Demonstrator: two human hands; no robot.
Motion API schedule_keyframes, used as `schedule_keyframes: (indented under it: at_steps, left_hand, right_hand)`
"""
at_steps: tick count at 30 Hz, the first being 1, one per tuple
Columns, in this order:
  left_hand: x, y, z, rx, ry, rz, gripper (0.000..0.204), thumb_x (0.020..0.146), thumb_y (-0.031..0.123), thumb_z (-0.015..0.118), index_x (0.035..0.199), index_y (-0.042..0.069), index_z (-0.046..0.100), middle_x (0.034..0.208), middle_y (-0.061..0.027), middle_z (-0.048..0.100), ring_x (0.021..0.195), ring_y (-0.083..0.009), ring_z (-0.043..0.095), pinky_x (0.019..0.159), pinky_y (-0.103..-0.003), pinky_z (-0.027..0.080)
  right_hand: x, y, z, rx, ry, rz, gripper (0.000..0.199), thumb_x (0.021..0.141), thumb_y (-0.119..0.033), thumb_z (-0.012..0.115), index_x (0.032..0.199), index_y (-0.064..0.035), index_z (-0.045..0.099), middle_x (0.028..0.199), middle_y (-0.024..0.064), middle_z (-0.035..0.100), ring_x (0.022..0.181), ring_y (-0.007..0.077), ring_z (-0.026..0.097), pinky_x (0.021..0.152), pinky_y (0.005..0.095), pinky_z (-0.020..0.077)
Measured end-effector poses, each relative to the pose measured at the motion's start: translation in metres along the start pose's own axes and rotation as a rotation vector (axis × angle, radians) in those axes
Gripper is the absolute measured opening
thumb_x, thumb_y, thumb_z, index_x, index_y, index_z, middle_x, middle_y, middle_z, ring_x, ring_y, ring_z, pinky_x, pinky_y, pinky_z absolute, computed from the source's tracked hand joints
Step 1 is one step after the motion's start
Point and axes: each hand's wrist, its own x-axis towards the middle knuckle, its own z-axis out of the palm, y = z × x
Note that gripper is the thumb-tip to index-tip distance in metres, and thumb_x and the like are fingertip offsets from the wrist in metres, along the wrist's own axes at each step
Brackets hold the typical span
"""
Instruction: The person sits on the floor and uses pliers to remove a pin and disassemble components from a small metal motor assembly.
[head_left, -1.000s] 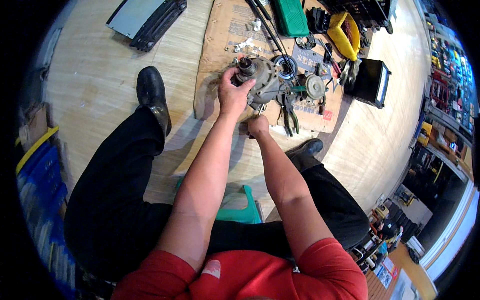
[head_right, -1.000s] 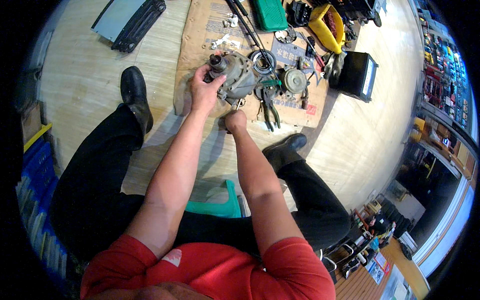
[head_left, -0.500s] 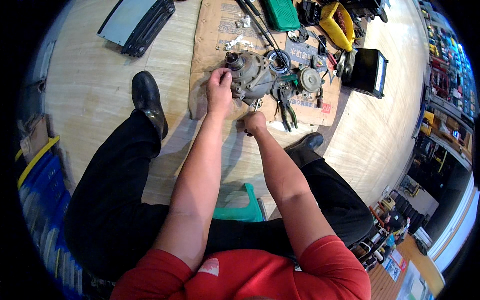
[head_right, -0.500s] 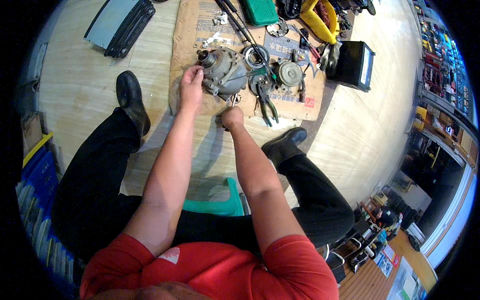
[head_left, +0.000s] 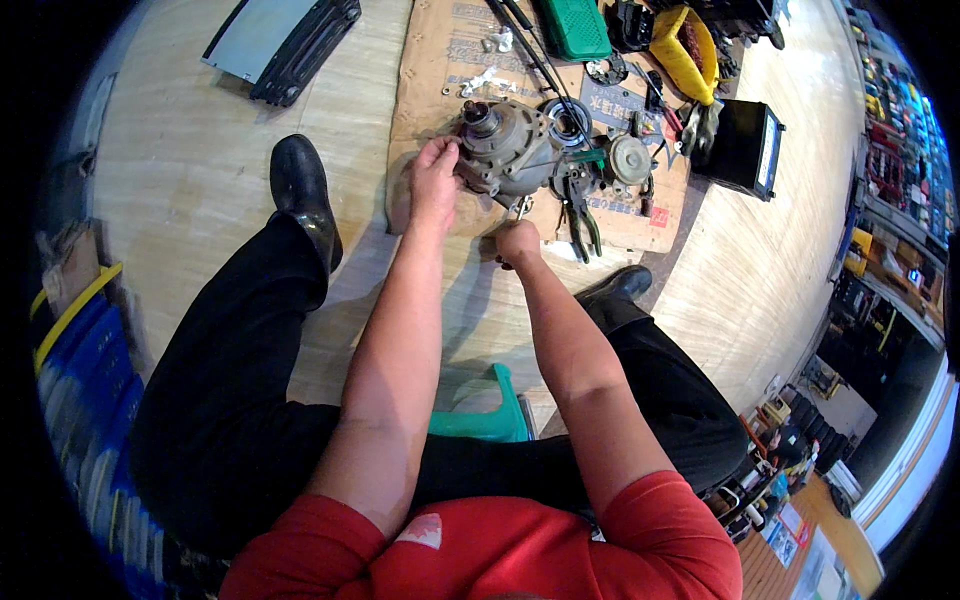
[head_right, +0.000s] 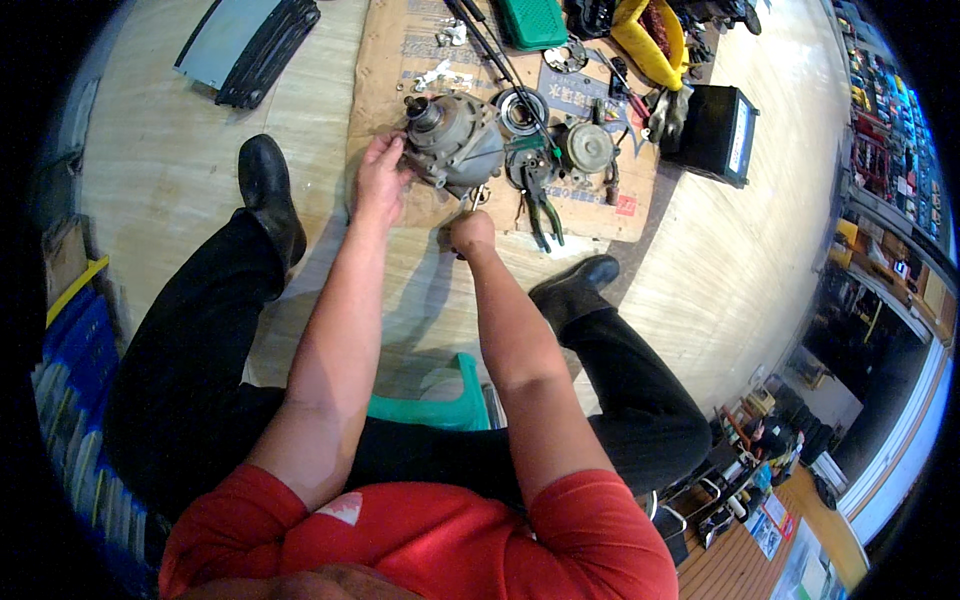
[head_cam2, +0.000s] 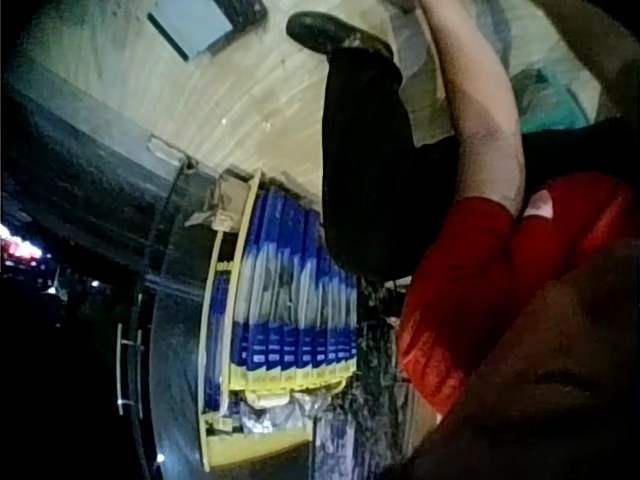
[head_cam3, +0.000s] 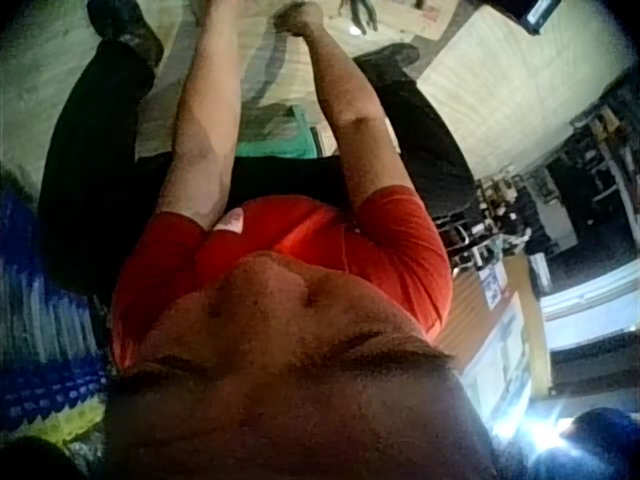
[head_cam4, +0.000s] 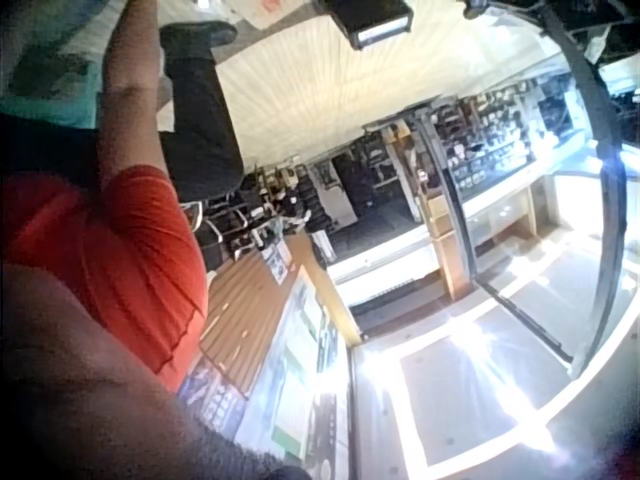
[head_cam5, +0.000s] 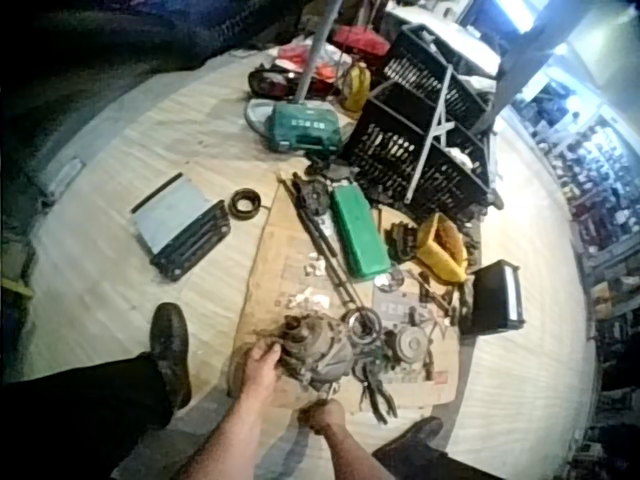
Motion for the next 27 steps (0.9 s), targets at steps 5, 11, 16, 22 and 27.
schedule_keyframes:
  at_steps: [5, 11, 16, 22, 27]
  left_hand:
    - [-0.008, 0.003, 0.010, -0.097, 0.019, -0.045, 0.015, 0.100, 0.016, 0.056, 0.111, 0.009, 0.062, 0.104, -0.0020, 0.065, 0.093, -0.0138, 0.059, 0.076, -0.031, 0.050]
    - [-0.007, 0.004, 0.008, -0.051, -0.021, -0.069, 0.016, 0.100, 0.020, 0.056, 0.114, 0.017, 0.062, 0.113, 0.0056, 0.063, 0.101, -0.0112, 0.055, 0.078, -0.034, 0.042]
    - [0.006, 0.003, -0.005, -0.023, -0.062, -0.022, 0.033, 0.100, 0.020, 0.054, 0.133, 0.017, 0.055, 0.130, 0.0016, 0.059, 0.117, -0.0153, 0.053, 0.092, -0.039, 0.042]
    - [0.009, 0.009, -0.007, 0.071, -0.125, 0.083, 0.048, 0.100, 0.013, 0.051, 0.146, 0.002, 0.042, 0.145, -0.0092, 0.050, 0.132, -0.0197, 0.047, 0.109, -0.035, 0.035]
    - [0.000, 0.010, 0.012, 0.148, -0.176, 0.133, 0.066, 0.094, 0.011, 0.061, 0.150, -0.004, 0.030, 0.146, -0.0173, 0.047, 0.133, -0.0238, 0.046, 0.112, -0.033, 0.034]
  right_hand:
    - [-0.004, -0.001, -0.005, 0.008, -0.016, -0.028, 0.021, 0.086, -0.012, 0.059, 0.079, 0.0036, 0.071, 0.068, 0.0201, 0.068, 0.051, 0.0312, 0.067, 0.046, 0.0415, 0.0562]
    - [0.000, 0.003, -0.005, 0.004, -0.056, -0.042, 0.022, 0.087, -0.014, 0.060, 0.080, 0.0050, 0.069, 0.068, 0.0198, 0.068, 0.051, 0.0305, 0.067, 0.044, 0.0416, 0.0551]
    - [-0.009, -0.008, -0.009, 0.045, -0.085, 0.010, 0.023, 0.089, -0.016, 0.061, 0.083, 0.0051, 0.069, 0.066, 0.0185, 0.066, 0.050, 0.0288, 0.066, 0.043, 0.0409, 0.0538]
    - [-0.031, -0.033, -0.016, -0.047, -0.078, -0.085, 0.022, 0.090, -0.013, 0.058, 0.086, 0.0056, 0.068, 0.064, 0.0192, 0.065, 0.049, 0.0286, 0.065, 0.042, 0.0393, 0.0522]
    - [-0.022, -0.019, -0.013, 0.052, -0.090, -0.056, 0.023, 0.088, -0.014, 0.060, 0.081, 0.0065, 0.067, 0.063, 0.0189, 0.065, 0.048, 0.0288, 0.064, 0.042, 0.0404, 0.0508]
